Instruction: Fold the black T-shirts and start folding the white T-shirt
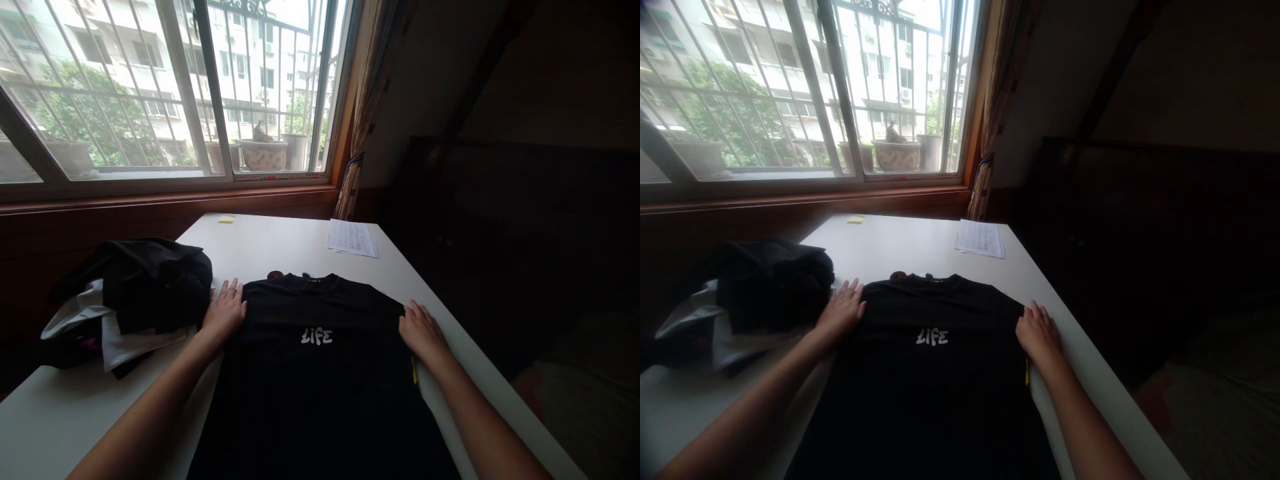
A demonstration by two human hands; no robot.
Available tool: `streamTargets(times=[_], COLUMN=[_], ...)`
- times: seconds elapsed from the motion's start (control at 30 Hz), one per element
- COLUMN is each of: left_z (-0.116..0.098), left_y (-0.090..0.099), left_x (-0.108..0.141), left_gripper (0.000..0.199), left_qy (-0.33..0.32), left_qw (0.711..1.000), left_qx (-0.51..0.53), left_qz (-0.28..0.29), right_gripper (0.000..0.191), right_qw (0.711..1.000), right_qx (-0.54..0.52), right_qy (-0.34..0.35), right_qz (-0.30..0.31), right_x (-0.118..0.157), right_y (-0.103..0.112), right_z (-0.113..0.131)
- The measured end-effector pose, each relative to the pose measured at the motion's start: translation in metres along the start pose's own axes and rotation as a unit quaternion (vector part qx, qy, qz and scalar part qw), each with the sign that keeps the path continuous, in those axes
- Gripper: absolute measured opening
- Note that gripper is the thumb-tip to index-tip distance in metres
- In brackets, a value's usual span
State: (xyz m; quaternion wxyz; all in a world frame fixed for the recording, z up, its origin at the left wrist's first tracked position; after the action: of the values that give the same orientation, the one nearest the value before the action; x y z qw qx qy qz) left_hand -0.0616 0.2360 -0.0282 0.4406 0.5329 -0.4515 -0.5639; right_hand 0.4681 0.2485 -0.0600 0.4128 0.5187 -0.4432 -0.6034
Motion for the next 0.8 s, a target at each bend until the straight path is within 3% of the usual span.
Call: streamTargets(times=[0.1, 0.2, 0.3, 0.4, 0.5, 0.67, 0.8], left_z=[-0.031, -0.079, -0.126, -0.155, -0.157, -0.136, -0.130], left_y=[0.017, 0.021, 0.006, -0.010, -0.020, -0.024, -0.023], left_x=[-0.010, -0.019, -0.028, -0.034, -0.039, -0.044, -0.045], left_gripper=[0.053, 0.052, 0.056, 0.063, 0.068, 0.071, 0.072], left_qy=[-0.076, -0.139, -0.147, -0.129, -0.104, -0.079, -0.073], left_qw=[0.996, 0.988, 0.986, 0.986, 0.989, 0.991, 0.992], left_qx=[0.025, 0.052, 0.082, 0.097, 0.097, 0.099, 0.103], left_qz=[-0.032, -0.032, 0.016, 0.034, 0.032, 0.032, 0.027], right_gripper=[0.052, 0.054, 0.056, 0.057, 0.060, 0.066, 0.059], right_qw=[0.999, 0.994, 0.984, 0.977, 0.976, 0.976, 0.979], right_qx=[-0.009, -0.042, -0.079, -0.089, -0.090, -0.096, -0.108], right_qy=[0.033, 0.096, 0.145, 0.168, 0.166, 0.154, 0.142], right_qz=[-0.018, 0.004, 0.070, 0.102, 0.112, 0.118, 0.096], right_x=[-0.009, -0.019, -0.025, -0.027, -0.029, -0.034, -0.035], right_y=[0.015, 0.019, 0.008, -0.007, -0.018, -0.022, -0.016], right_z=[0.034, 0.095, 0.160, 0.203, 0.213, 0.195, 0.185])
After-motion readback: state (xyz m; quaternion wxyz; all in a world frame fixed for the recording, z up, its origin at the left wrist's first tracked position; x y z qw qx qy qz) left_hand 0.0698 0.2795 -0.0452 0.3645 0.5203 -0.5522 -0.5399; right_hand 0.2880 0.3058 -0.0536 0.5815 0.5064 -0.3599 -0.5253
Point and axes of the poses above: each hand's wrist, its own x-axis away from the middle knuckle, its own y-axis out of the back of the hand, z = x × y, the point moved 8 cm from there along -x, towards the middle knuckle
